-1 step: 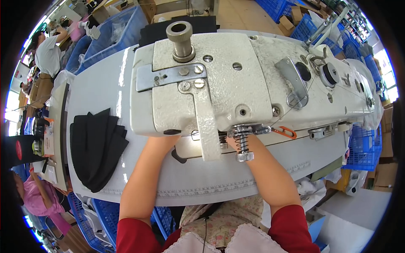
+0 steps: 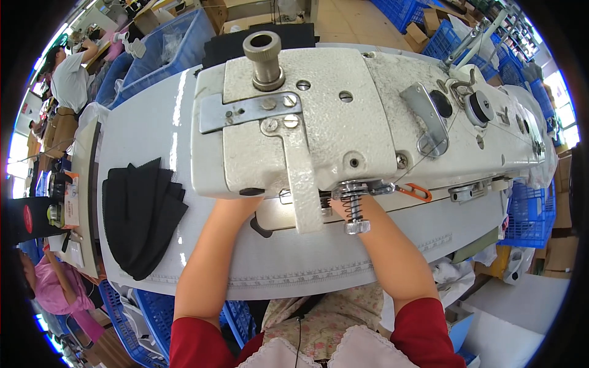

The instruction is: Sew black fabric components using an industrial sewing machine.

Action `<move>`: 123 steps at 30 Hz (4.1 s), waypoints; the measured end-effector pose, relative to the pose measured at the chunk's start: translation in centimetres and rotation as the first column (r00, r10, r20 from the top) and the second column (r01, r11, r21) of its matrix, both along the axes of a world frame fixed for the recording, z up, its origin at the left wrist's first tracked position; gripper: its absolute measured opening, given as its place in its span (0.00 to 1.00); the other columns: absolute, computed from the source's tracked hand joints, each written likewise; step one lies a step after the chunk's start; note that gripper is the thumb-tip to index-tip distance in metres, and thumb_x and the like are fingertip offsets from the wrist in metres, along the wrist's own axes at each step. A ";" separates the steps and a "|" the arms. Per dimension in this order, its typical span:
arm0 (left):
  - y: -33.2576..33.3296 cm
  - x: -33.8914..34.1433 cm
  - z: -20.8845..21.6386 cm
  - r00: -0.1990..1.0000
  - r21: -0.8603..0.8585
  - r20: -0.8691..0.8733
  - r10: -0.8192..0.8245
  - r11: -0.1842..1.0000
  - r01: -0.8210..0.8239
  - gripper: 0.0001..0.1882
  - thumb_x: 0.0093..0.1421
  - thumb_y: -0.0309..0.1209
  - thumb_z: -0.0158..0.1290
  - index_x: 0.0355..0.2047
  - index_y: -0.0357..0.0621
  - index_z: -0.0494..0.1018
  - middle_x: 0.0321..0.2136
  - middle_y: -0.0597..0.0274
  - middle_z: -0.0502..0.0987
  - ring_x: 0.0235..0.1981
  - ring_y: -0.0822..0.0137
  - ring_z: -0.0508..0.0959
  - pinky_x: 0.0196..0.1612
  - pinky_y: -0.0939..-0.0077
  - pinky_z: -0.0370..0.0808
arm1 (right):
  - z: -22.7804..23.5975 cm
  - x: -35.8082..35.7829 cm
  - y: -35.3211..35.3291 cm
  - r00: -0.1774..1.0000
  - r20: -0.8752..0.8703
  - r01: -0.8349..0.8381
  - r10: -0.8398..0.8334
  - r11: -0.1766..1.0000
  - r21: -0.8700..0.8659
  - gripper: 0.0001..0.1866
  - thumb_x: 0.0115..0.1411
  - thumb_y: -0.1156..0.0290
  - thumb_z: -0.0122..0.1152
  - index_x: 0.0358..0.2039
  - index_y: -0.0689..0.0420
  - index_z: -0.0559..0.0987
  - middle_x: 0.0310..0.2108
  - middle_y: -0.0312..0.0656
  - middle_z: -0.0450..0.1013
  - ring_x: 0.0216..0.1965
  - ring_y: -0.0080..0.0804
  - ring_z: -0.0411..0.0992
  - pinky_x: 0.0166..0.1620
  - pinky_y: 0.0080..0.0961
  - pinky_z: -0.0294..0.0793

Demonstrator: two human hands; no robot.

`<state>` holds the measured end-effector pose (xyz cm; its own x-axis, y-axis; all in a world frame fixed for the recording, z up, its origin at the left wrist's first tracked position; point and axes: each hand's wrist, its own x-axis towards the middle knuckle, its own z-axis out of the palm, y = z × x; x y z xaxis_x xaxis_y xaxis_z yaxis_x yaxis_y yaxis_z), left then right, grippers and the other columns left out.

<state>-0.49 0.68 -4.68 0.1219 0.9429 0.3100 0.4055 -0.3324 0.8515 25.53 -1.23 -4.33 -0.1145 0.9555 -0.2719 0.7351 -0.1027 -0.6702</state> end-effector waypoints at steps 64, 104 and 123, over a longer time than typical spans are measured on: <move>8.0 -5.8 8.4 0.728 0.314 -0.395 0.561 0.827 -0.467 0.29 0.54 0.43 0.56 0.49 0.32 0.69 0.52 0.46 0.68 0.58 0.50 0.63 0.60 0.61 0.60 | -1.6 -0.8 2.7 0.892 0.389 -0.380 0.230 0.848 0.369 0.35 0.53 0.58 0.57 0.60 0.56 0.61 0.58 0.46 0.63 0.58 0.39 0.62 0.61 0.32 0.60; 12.4 1.9 2.2 0.368 0.654 -0.599 0.711 0.699 -0.288 0.31 0.61 0.43 0.43 0.60 0.37 0.59 0.59 0.31 0.56 0.63 0.41 0.54 0.60 0.37 0.52 | -0.9 -2.1 2.7 0.976 0.202 -0.180 0.077 0.804 0.567 0.10 0.51 0.65 0.59 0.32 0.57 0.77 0.31 0.48 0.76 0.37 0.49 0.73 0.41 0.46 0.69; 14.2 -1.4 3.5 0.662 0.302 -0.469 0.584 0.811 -0.502 0.21 0.55 0.38 0.51 0.44 0.37 0.71 0.48 0.39 0.69 0.55 0.45 0.65 0.54 0.49 0.64 | 3.4 -2.7 3.0 0.980 0.130 -0.178 0.154 0.964 0.197 0.21 0.60 0.51 0.46 0.34 0.57 0.77 0.35 0.50 0.75 0.40 0.48 0.72 0.44 0.42 0.68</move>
